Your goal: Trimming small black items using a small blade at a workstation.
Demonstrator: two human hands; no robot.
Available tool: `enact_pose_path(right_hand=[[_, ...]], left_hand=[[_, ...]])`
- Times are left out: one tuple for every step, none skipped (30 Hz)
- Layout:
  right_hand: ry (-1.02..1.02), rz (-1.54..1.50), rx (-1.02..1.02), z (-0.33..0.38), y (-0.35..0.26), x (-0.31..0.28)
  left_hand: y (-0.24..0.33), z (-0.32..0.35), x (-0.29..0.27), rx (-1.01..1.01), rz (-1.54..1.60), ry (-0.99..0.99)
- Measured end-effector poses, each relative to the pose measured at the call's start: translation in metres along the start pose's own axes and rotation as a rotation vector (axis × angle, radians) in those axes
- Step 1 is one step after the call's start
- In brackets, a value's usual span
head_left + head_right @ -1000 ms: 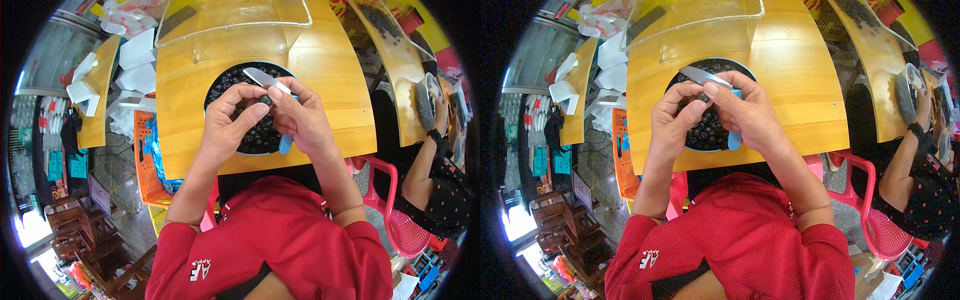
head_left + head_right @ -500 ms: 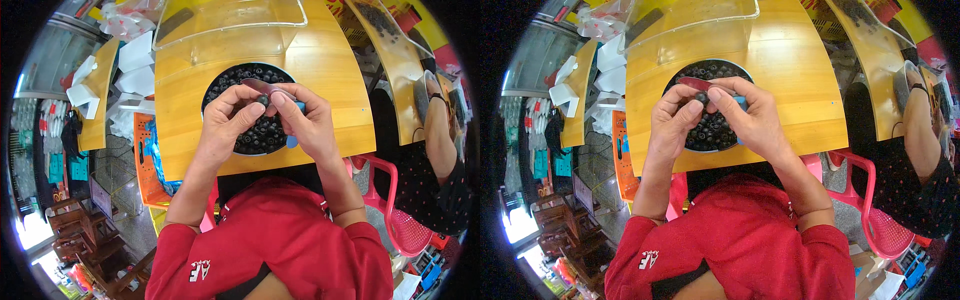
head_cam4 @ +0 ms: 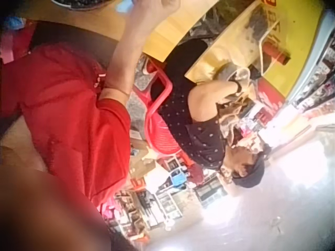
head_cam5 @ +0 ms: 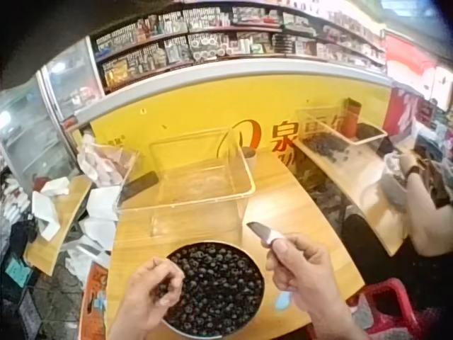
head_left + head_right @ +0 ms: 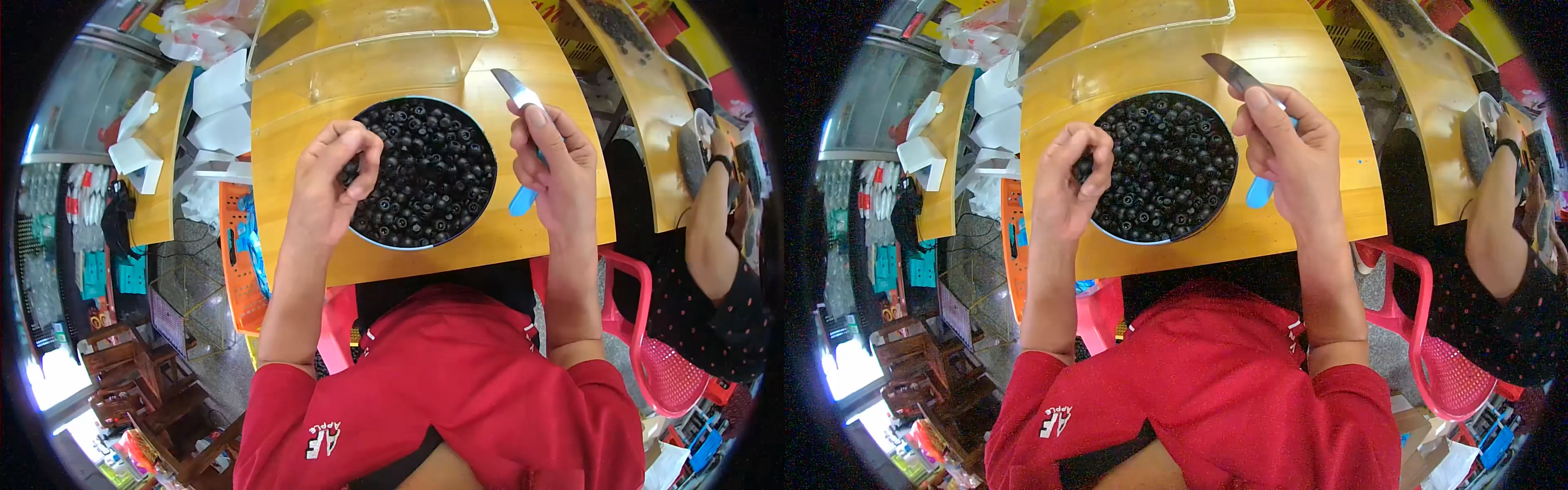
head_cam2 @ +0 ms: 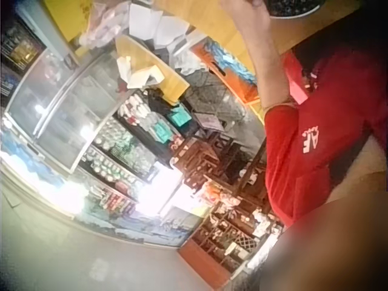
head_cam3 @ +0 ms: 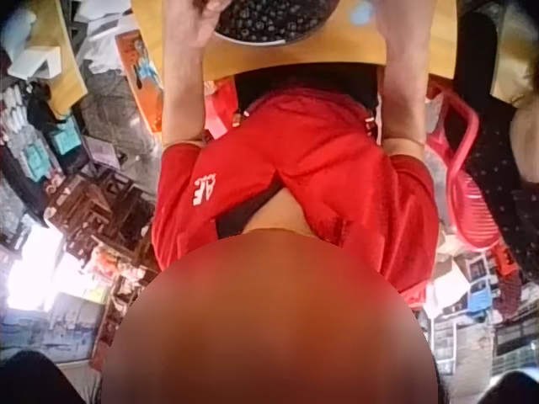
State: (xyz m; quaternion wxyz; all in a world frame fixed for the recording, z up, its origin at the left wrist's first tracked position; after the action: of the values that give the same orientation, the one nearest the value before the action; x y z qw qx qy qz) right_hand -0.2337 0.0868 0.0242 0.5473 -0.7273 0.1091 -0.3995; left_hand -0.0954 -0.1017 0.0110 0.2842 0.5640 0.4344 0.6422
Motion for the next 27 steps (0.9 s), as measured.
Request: enact_pose_path(right_hand=[[0.013,0.005,-0.001,0.000,-0.001,-0.002],[0.014,0.001,-0.001,0.001,0.000,-0.002],[0.002,-0.004,0.004,0.001,0.002,-0.001],[-0.010,-0.010,0.008,0.001,0.003,0.000],[-0.008,-0.011,0.008,0.002,0.005,0.000],[-0.015,-0.012,0.014,0.002,0.006,0.001],[-0.022,-0.013,0.020,0.003,0.007,0.001],[-0.021,-0.013,0.019,0.003,0.007,0.002],[-0.030,-0.029,0.022,0.003,0.007,0.002],[-0.039,-0.045,0.025,0.003,0.008,0.003],[-0.038,-0.045,0.023,0.003,0.008,0.003],[-0.040,-0.041,0.026,0.003,0.008,0.003],[-0.042,-0.037,0.028,0.003,0.009,0.003],[-0.041,-0.037,0.027,0.004,0.009,0.004],[-0.051,-0.014,0.035,0.005,0.011,0.006],[-0.060,0.009,0.043,0.005,0.012,0.008],[-0.057,0.010,0.042,0.006,0.014,0.010],[-0.058,0.050,0.085,0.007,0.019,0.013],[-0.058,0.090,0.129,0.008,0.023,0.017],[-0.055,0.098,0.161,0.008,0.026,0.023],[-0.057,0.098,0.160,0.008,0.027,0.028],[-0.068,0.091,0.179,0.008,0.029,0.032],[-0.080,0.086,0.198,0.008,0.030,0.037],[-0.079,0.047,0.213,0.007,0.031,0.040],[-0.081,0.047,0.213,0.007,0.032,0.042],[-0.103,-0.039,0.220,0.008,0.034,0.044],[-0.124,-0.125,0.226,0.008,0.036,0.046]], left_hand=[[0.001,0.000,0.004,-0.001,0.000,-0.001],[0.006,0.001,0.011,-0.040,-0.350,0.030],[0.009,0.000,0.016,-0.080,-0.700,0.061],[0.006,-0.003,0.022,0.127,-0.874,-0.042],[0.003,-0.004,0.026,0.126,-0.874,-0.044],[0.000,-0.004,0.036,0.142,-1.065,-0.104],[-0.003,-0.004,0.045,0.158,-1.256,-0.166],[-0.004,-0.004,0.054,0.190,-1.370,-0.189],[-0.007,-0.006,0.056,0.191,-1.370,-0.190],[-0.011,-0.007,0.059,0.203,-1.521,-0.190],[-0.014,-0.007,0.062,0.215,-1.674,-0.189],[-0.017,-0.009,0.061,0.192,-1.678,-0.183],[-0.019,-0.009,0.060,0.193,-1.679,-0.184],[-0.016,-0.008,0.060,0.259,-1.587,-0.163],[-0.011,-0.008,0.060,0.324,-1.494,-0.142],[-0.008,-0.006,0.060,0.324,-1.496,-0.142],[-0.002,-0.006,0.059,0.267,-1.387,-0.114],[0.001,-0.005,0.057,0.210,-1.277,-0.086],[0.000,-0.004,0.058,0.210,-1.276,-0.090],[0.003,-0.002,0.054,0.212,-1.157,-0.049],[0.005,-0.001,0.051,0.214,-1.038,-0.009],[0.007,0.000,0.051,0.244,-1.019,-0.008],[0.007,0.001,0.051,0.245,-1.019,-0.005],[0.009,0.002,0.052,0.289,-0.990,0.008],[0.010,0.004,0.052,0.333,-0.959,0.022],[0.010,0.004,0.052,0.334,-0.958,0.023],[0.009,0.004,0.051,0.328,-0.929,0.032]])
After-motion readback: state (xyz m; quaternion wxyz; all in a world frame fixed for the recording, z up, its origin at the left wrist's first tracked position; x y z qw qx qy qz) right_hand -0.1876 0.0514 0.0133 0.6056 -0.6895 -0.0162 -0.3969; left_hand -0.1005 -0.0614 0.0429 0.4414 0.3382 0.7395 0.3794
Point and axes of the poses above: each hand's wrist, its own z-axis away from the middle knuckle, its own x-axis out of the palm, y = z × x, the point moved 6 cm from there along -z, towards the middle knuckle, and after that the axes turned 10 degrees about -y, right-handed, at the moved point
